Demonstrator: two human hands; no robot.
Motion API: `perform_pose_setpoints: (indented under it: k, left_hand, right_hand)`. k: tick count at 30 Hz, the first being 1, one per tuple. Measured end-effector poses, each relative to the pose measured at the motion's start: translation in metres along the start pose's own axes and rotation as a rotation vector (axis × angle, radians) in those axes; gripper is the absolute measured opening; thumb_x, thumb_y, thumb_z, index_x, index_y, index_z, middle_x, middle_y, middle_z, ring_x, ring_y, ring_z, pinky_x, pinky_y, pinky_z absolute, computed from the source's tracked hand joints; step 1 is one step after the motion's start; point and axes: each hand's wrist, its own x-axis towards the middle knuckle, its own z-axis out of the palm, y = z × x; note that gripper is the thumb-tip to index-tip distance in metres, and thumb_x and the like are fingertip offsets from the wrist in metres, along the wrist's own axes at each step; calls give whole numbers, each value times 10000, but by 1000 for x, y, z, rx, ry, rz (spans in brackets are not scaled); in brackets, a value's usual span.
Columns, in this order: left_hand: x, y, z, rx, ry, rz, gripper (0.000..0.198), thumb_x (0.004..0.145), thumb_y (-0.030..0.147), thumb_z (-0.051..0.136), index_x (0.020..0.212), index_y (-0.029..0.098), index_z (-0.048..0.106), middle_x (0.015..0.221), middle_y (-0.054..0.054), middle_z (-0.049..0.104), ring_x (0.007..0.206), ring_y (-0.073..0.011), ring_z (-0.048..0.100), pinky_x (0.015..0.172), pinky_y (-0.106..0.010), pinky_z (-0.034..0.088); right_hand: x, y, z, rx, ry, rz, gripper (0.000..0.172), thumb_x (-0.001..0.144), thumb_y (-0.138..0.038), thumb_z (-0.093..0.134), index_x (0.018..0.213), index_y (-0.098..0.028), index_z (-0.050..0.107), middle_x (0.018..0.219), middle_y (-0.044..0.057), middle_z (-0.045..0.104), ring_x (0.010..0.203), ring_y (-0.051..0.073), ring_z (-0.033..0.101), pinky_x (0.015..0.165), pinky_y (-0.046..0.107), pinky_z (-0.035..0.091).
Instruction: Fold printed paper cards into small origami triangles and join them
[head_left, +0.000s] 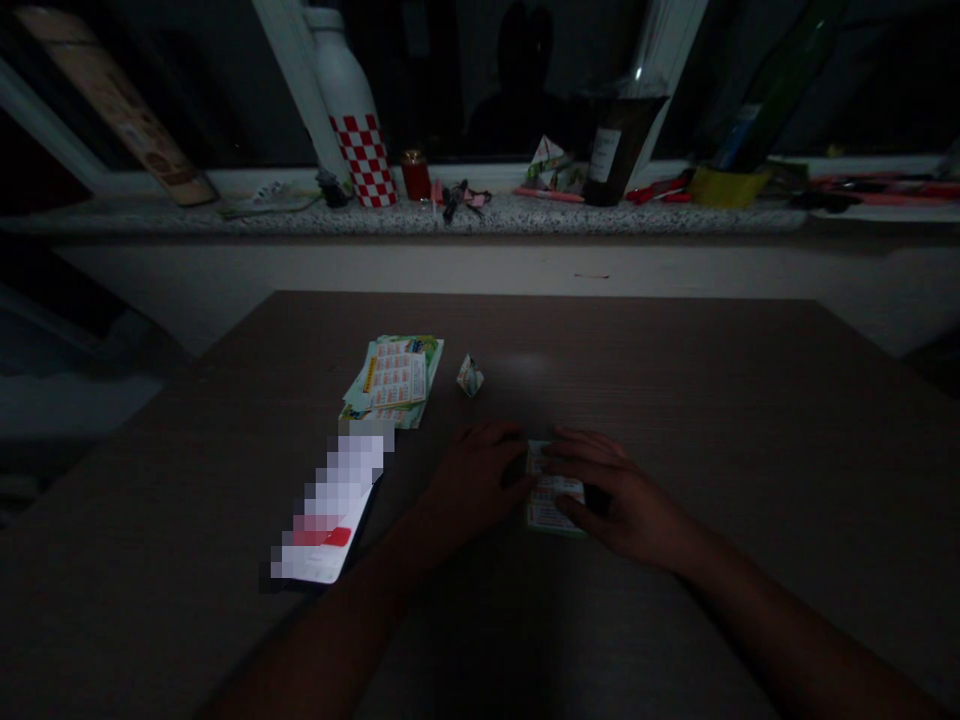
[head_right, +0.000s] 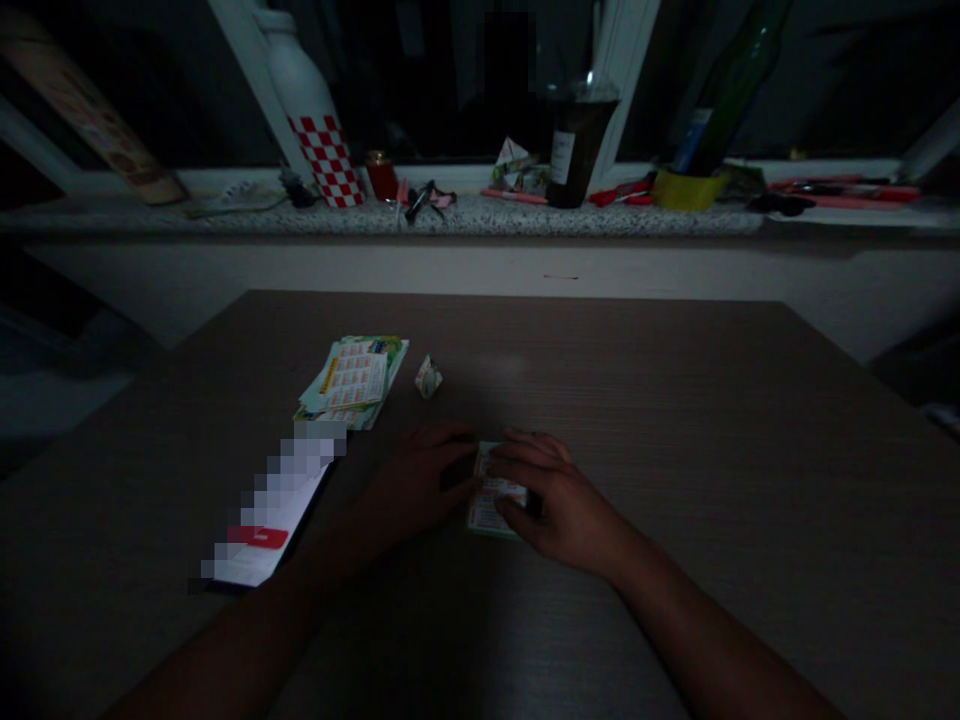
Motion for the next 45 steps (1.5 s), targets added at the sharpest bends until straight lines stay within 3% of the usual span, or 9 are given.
perform_pose_setpoints:
  k: [5,11,18,23,26,30,34,40,45]
  left_hand:
    - [0,3,-1,-1,-8,-19,339,819,366,637,1112,194,634,1244,-68,587,1156,-244,525,1010,-425,371]
    - [1,4,-1,-10,-5,-35,342,823,382,630,1110,195,642,1255,-71,584,1161,-250,526,1010,-423,373]
    - [1,5,-1,-23,-4,-44,358,843,435,594,1110,202,647,1247,-73,593,1157,-254,528,1006,-433,364]
    - [1,8,1,-108,52,-85,339,804,390,647,1075,186,654,1198,-83,612,1116,-254,546,994,-421,377]
    - [2,13,-2,-272,96,-194,318,780,347,670,1050,181,645,1122,-81,637,1051,-242,576,943,-392,426]
    - [1,22,-5,-656,82,-402,290,789,329,657,1032,173,630,1010,-73,683,914,-214,634,812,-343,493]
    - [-1,27,-2,-1035,12,-509,288,771,310,673,1008,150,635,961,-71,708,852,-189,660,741,-290,504]
    - [1,31,-3,-1012,-44,-613,191,745,327,686,764,138,688,625,10,636,532,-97,534,520,-214,390]
    - [5,32,-8,-1002,-53,-652,163,738,300,686,722,137,700,571,24,612,485,-81,488,492,-207,359]
  right_hand:
    - [-4,5,-1,-97,152,188,412,830,-314,625,1230,-238,568,1272,114,590,1222,304,508,1006,543,405]
    - [1,1,-1,-84,177,360,434,813,-401,641,1204,-221,581,1175,120,641,1125,313,573,967,543,446]
    - [9,-14,17,194,306,417,455,770,-272,675,1201,-221,537,1162,108,626,1020,257,634,892,432,519]
    - [12,-17,21,679,332,604,562,715,-239,704,1226,-226,469,955,69,694,804,228,697,710,371,578]
    - [12,-15,17,874,411,698,586,631,-228,760,1160,-248,507,1080,64,651,799,209,694,683,348,582]
    - [11,-12,10,986,466,708,614,583,-203,803,1133,-256,535,1141,56,605,871,200,680,751,348,573]
    - [9,-13,7,1034,470,674,610,591,-194,811,1132,-270,540,1188,62,590,916,214,678,767,359,572]
    - [7,-16,6,1014,462,652,617,603,-196,811,1142,-290,525,1235,69,584,918,231,693,754,379,586]
    - [8,-16,5,1026,439,636,630,608,-192,817,1154,-292,520,1236,67,591,887,216,703,758,369,586]
